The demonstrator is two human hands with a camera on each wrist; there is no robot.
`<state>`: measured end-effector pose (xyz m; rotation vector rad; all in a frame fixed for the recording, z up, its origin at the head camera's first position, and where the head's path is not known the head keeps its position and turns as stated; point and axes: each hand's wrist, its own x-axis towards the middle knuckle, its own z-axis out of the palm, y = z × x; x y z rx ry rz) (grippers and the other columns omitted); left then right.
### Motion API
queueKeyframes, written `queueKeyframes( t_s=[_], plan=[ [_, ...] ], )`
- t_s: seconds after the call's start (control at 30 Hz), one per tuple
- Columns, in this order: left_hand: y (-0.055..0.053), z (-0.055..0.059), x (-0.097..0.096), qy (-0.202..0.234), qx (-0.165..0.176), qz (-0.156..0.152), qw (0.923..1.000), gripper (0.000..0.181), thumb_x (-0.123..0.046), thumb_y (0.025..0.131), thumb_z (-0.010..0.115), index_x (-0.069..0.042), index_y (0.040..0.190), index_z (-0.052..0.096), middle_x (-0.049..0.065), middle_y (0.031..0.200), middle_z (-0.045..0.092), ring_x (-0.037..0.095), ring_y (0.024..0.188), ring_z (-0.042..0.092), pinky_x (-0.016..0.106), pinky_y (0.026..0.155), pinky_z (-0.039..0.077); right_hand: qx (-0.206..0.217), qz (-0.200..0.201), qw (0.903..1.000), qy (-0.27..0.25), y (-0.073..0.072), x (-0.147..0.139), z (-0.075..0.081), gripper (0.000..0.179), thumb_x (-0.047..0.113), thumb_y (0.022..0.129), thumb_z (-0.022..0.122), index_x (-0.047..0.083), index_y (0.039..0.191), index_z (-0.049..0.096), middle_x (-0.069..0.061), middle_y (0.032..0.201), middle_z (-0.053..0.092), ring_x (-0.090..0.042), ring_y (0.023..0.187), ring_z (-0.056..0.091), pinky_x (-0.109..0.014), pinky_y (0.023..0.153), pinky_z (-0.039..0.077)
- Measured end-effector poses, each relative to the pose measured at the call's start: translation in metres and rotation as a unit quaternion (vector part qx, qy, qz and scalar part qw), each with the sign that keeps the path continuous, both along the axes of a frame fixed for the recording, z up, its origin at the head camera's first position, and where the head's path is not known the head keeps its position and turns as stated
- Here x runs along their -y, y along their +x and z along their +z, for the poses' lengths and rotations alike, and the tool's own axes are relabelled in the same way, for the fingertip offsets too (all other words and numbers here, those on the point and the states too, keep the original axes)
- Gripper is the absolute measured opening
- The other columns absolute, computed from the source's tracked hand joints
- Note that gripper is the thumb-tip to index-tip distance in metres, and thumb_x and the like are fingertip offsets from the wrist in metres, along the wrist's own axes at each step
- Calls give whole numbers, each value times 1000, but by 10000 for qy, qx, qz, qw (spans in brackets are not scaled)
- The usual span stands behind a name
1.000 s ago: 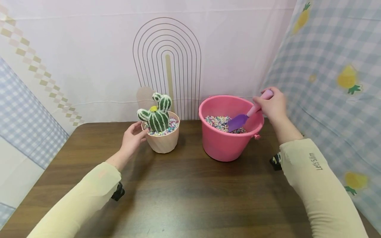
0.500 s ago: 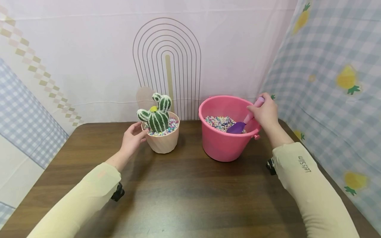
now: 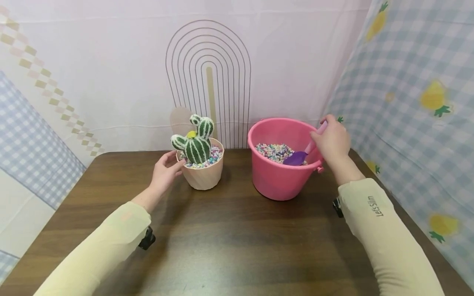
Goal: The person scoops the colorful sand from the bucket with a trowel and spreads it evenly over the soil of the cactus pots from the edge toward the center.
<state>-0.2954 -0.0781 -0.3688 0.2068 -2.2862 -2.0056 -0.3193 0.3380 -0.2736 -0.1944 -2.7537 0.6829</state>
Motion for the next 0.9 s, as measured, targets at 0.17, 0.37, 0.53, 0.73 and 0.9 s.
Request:
queueKeyframes(
  t_s=[0.17,0.37,0.53,0.73,0.9],
  plan=[
    [-1,1,2,7,4,-4,10000,53,-13,91,58,-4,139,39,16,139,44,24,123,48,20,77,49,181,-54,9995,266,2,-8,0,48,42,90,55,1,113,46,-22,91,56,-41,88,52,-44,64,40],
    [-3,1,5,-509,-185,-5,9985,53,-17,91,58,-3,139,39,17,139,45,28,127,46,40,100,46,467,23,9984,331,1,-7,2,72,58,88,48,0,130,40,-26,101,56,-45,96,51,-51,71,42],
    [-4,3,12,-1771,-520,-40,9828,58,-31,92,57,-5,140,39,16,140,44,29,129,42,42,108,38,597,35,9981,132,-2,-3,7,99,71,84,38,0,148,11,-34,135,37,-53,121,36,-67,91,35],
    [3,5,26,-2640,-828,-232,9607,62,-36,92,56,-6,142,36,16,146,36,34,136,29,48,112,27,42,186,9998,75,3,16,17,90,64,89,38,1,148,15,-32,146,25,-50,132,24,-67,102,27],
    [13,3,32,-3134,-1313,-359,9398,61,-32,90,59,-3,140,38,18,145,39,38,134,30,50,112,26,-306,723,9968,142,18,42,23,80,58,93,36,2,148,18,-29,147,26,-47,135,21,-65,108,18]
  ],
)
